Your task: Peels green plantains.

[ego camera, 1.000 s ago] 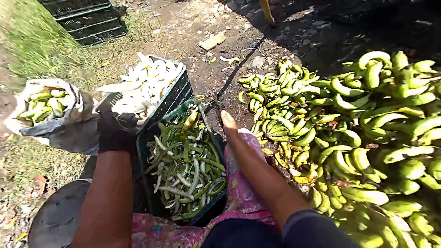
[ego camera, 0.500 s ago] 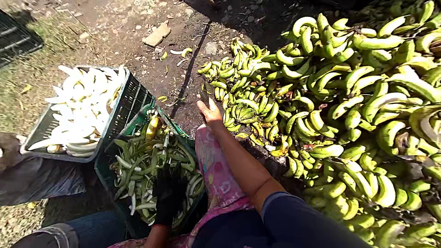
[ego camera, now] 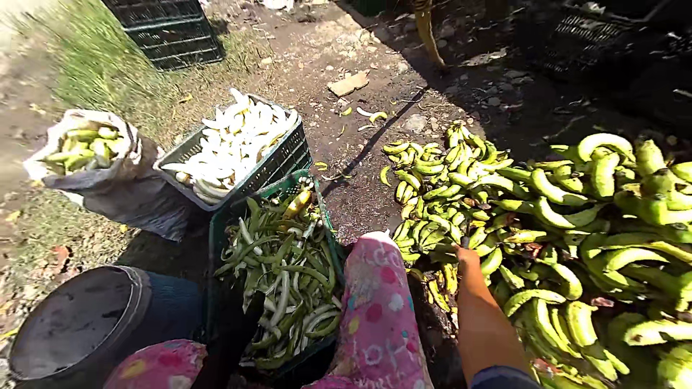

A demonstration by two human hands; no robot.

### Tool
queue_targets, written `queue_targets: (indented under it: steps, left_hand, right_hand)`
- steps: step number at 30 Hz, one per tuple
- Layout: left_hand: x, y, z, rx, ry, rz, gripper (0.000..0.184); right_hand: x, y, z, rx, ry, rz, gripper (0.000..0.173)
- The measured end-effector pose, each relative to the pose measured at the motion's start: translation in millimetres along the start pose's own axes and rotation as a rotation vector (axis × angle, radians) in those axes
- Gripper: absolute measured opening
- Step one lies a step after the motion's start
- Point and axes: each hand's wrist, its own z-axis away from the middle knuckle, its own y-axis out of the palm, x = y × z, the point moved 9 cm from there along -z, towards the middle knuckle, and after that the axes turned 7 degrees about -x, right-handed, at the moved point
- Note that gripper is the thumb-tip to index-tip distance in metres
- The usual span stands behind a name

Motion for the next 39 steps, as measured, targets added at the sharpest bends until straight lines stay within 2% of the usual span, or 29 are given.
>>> queue_targets:
  steps: [2, 5, 9, 11, 15, 18, 21, 22, 24, 25, 27, 30, 32, 36, 37, 39]
  left_hand:
    - [-1.9, -7.0, -7.6, -0.007, -0.016, 0.02, 0.078]
    - [-10.9, -17.7, -17.2, 0.003, -0.026, 0.032, 0.072]
    - [-35.1, -26.5, -28.2, 0.124, -0.052, 0.205, 0.056]
    - [-47.7, -21.9, -30.9, 0.197, -0.081, 0.342, 0.054]
    - [-62.7, 3.0, -31.1, 0.179, -0.112, 0.781, 0.055]
    - [-64.5, 12.3, -21.3, 0.192, -0.199, 1.096, 0.055]
    - [-57.4, 21.4, -6.9, 0.273, -0.438, 1.617, 0.049]
    - [-53.2, 14.7, -4.1, 0.256, -0.502, 1.748, 0.046]
    - [-32.6, -8.6, -3.9, 0.074, -0.551, 1.864, 0.041]
    - [-18.8, -20.5, -4.2, -0.046, -0.551, 1.858, 0.036]
    - [10.4, -34.0, -3.2, -0.219, -0.551, 1.742, 0.036]
    - [27.3, -53.6, -3.1, -0.272, -0.477, 1.614, 0.043]
    - [32.8, -62.8, -3.4, -0.296, -0.474, 1.444, 0.042]
    - [28.7, -69.2, -2.9, -0.293, -0.346, 1.328, 0.051]
    - [26.9, -72.1, -3.0, -0.293, -0.328, 1.305, 0.052]
    - [25.3, -76.5, -5.2, -0.304, -0.323, 1.29, 0.052]
  right_hand:
    - [28.1, -18.0, 21.2, -0.057, -0.076, 0.153, 0.05]
    - [97.6, -38.7, 70.6, -0.08, -0.247, 0.418, 0.048]
    - [181.6, -33.4, 130.8, -0.052, -0.483, 0.598, 0.041]
    - [219.9, -26.2, 183.2, 0.001, -0.614, 0.646, 0.041]
    - [265.2, -6.3, 320.1, 0.185, -0.892, 0.528, 0.029]
    - [271.3, 10.8, 428.1, 0.424, -1.063, 0.32, 0.028]
    - [255.0, 37.0, 511.8, 0.687, -1.19, 0.12, 0.026]
    - [245.3, 48.6, 528.7, 0.739, -1.217, 0.113, 0.027]
    - [220.2, 73.4, 544.1, 0.74, -1.237, 0.154, 0.033]
    - [204.3, 85.5, 545.5, 0.716, -1.233, 0.172, 0.04]
    - [169.0, 111.1, 544.1, 0.728, -1.176, 0.212, 0.05]
    - [133.9, 141.1, 550.9, 0.923, -1.007, 0.214, 0.053]
    - [151.9, 136.8, 574.6, 1.023, -0.964, 0.089, 0.052]
    - [219.7, 81.0, 629.9, 1.018, -1.102, -0.324, 0.064]
    - [224.8, 77.2, 634.8, 1.009, -1.124, -0.371, 0.07]
    - [209.0, 104.5, 620.3, 1.001, -1.105, -0.277, 0.066]
